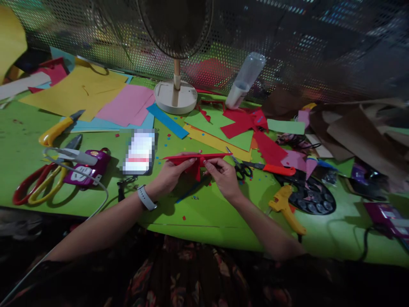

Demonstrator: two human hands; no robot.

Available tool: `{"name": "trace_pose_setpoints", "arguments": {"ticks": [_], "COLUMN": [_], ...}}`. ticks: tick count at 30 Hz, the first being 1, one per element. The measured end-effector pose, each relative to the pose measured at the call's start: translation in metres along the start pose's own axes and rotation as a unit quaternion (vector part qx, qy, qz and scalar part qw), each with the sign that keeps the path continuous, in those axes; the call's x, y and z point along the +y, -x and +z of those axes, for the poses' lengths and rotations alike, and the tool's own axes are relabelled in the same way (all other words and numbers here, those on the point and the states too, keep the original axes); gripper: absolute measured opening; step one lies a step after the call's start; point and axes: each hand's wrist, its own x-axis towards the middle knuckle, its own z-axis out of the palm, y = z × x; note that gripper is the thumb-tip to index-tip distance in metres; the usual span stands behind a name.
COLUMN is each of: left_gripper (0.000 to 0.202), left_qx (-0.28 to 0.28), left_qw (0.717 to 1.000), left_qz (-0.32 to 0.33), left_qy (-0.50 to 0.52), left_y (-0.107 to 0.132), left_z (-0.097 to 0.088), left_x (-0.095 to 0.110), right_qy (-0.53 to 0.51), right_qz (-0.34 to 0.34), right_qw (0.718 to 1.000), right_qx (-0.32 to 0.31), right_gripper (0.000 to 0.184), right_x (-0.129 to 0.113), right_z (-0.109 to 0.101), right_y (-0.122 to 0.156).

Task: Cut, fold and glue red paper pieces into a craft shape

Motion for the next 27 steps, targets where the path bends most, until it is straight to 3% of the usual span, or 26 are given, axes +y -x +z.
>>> {"name": "trace_pose_setpoints", "arguments": {"ticks": [5,14,21,27], "left_gripper": [0.029,0.020,0.038,0.026], "left_qx": [-0.022,0.011,-0.032,-0.020], "left_qw": [1.000,1.000,0.999,1.000], "left_qz": [-0.001,-0.023,-0.017,-0.005], "left_qy": [0.003,0.017,0.019,-0.014], "left_y": [-0.0001,-0.0002,0.0019,0.0029], "left_z": [0.0009,0.0010,0.0031,0.0027], "left_x": [0.0017,-0.0012,0.0016,0.0007], "right_qy": [0.003,0.005,0.002,0.006], "right_qz": [0.008,0.016,0.023,0.020], "right_qw": [1.000,1.000,0.999,0.999], "right_qx": [0.012,0.014,0.022,0.032], "right_gripper": [0.026,0.025,0.030,0.029], "right_x": [-0.0028,-0.0021,-0.0018,-0.0005], "right_z": [0.0005,0.0001,0.0021,0.0041], "right_y": [0.0009,0.0008,0.0029,0.0034]}}
